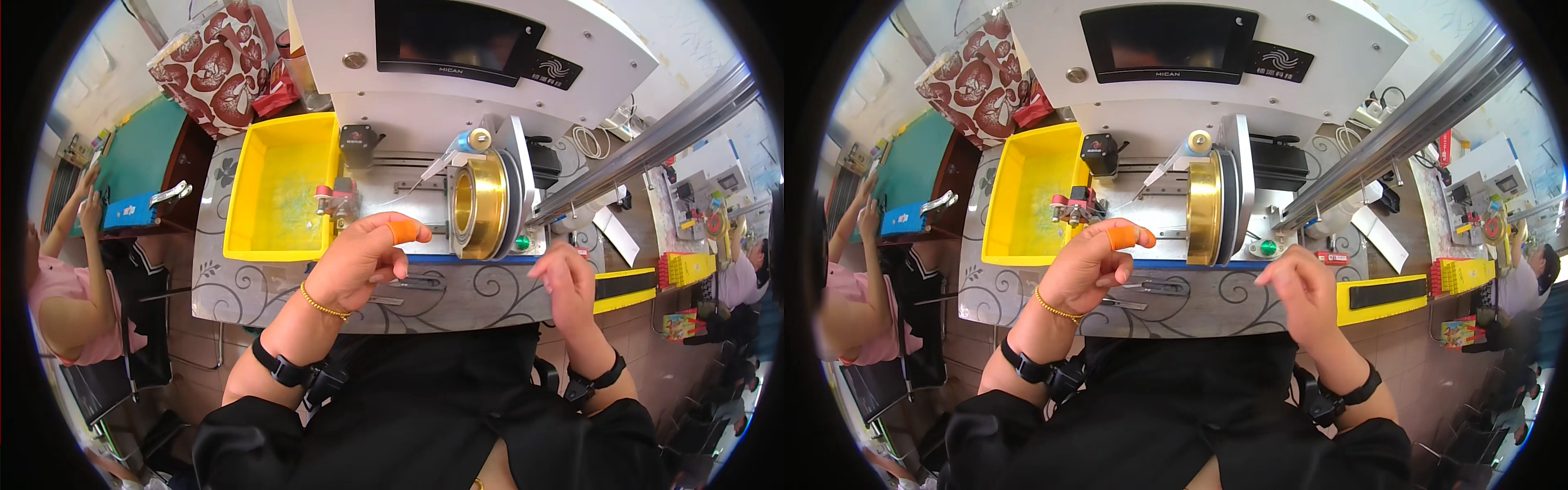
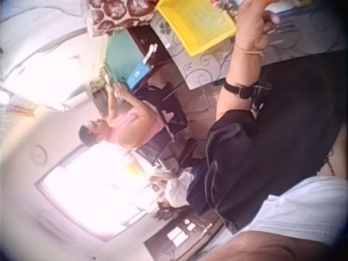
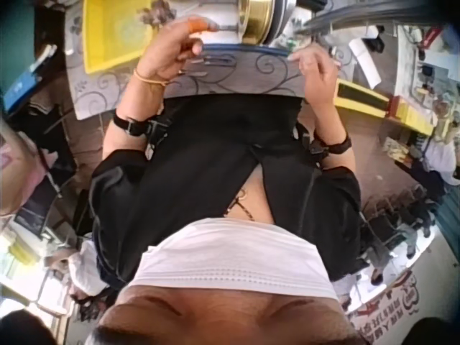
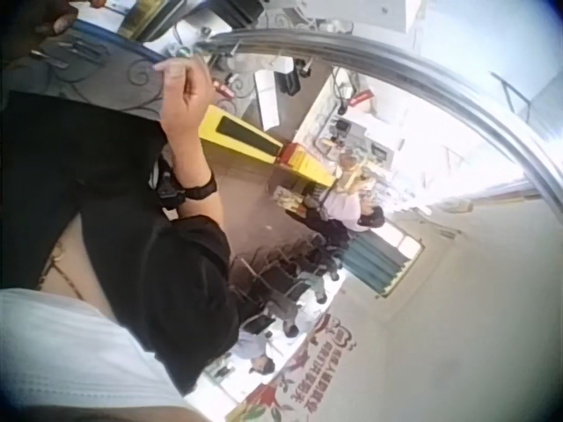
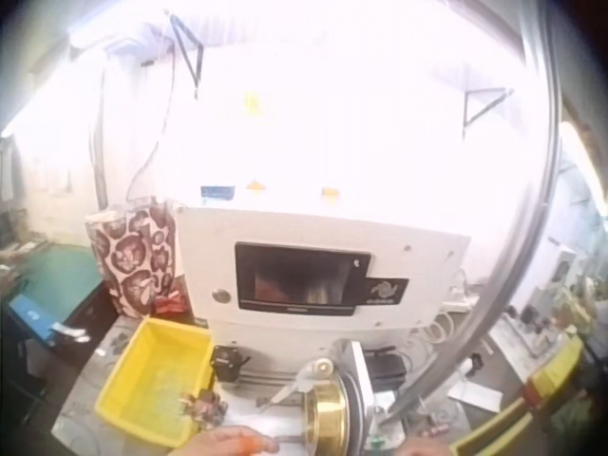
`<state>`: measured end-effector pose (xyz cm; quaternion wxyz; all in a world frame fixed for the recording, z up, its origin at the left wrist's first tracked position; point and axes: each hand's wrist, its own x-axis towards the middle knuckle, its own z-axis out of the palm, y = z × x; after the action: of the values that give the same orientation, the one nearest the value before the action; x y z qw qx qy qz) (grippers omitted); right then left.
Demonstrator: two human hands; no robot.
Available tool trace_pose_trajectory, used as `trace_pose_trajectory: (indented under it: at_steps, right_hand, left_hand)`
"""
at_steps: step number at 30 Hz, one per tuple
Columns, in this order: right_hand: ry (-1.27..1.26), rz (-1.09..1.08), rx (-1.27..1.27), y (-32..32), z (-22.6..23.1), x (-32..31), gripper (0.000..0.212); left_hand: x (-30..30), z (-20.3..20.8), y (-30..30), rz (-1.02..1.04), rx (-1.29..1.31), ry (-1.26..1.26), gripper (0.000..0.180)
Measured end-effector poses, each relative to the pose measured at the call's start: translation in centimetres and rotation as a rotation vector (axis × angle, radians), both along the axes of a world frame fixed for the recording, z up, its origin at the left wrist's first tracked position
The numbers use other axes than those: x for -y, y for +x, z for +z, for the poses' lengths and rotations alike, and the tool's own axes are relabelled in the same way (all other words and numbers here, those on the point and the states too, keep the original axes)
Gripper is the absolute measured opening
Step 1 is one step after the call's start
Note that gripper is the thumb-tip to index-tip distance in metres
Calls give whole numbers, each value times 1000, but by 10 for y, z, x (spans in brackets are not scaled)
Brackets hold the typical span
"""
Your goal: Assembling and labeling yellow plastic components, likely electronic parts or sensors, using a winding machine and manual marking.
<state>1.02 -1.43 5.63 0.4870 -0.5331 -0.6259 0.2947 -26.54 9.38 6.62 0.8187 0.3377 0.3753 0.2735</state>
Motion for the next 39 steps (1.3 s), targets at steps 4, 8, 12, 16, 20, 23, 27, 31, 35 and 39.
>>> trace_pose_trajectory:
  at_steps: [4,8,12,16,20,23,27,31,35,39]
  right_hand:
    - [245,186,299,-36,43,-10,8]
    - [349,80,398,-68,57,-31,26]
    - [403,29,531,-75,54,-38,26]
    - [368,16,462,-64,49,-29,23]
    - [297,-62,354,-39,32,-15,18]
    - [253,-116,326,-17,18,1,15]
    - [169,-259,75,6,-1,17,9]
    - [98,-451,-283,35,-6,25,14]
    - [120,-489,-435,62,-2,7,16]
    - [118,-453,-517,62,11,-13,17]
  left_hand:
    - [-2,-7,-6,-25,-1,0,16]
    - [0,-10,-2,-41,2,23,16]
    - [1,-11,-3,-49,76,20,18]
    - [4,-17,-5,-15,-76,206,19]
    - [6,-25,-5,-19,-106,245,17]
    - [7,-27,0,-11,-114,270,18]
    - [21,-30,-6,-7,-421,556,28]
    - [36,-19,-21,-105,-821,845,30]
    - [45,26,-9,-572,-810,667,27]
    - [57,58,35,-555,-276,583,32]
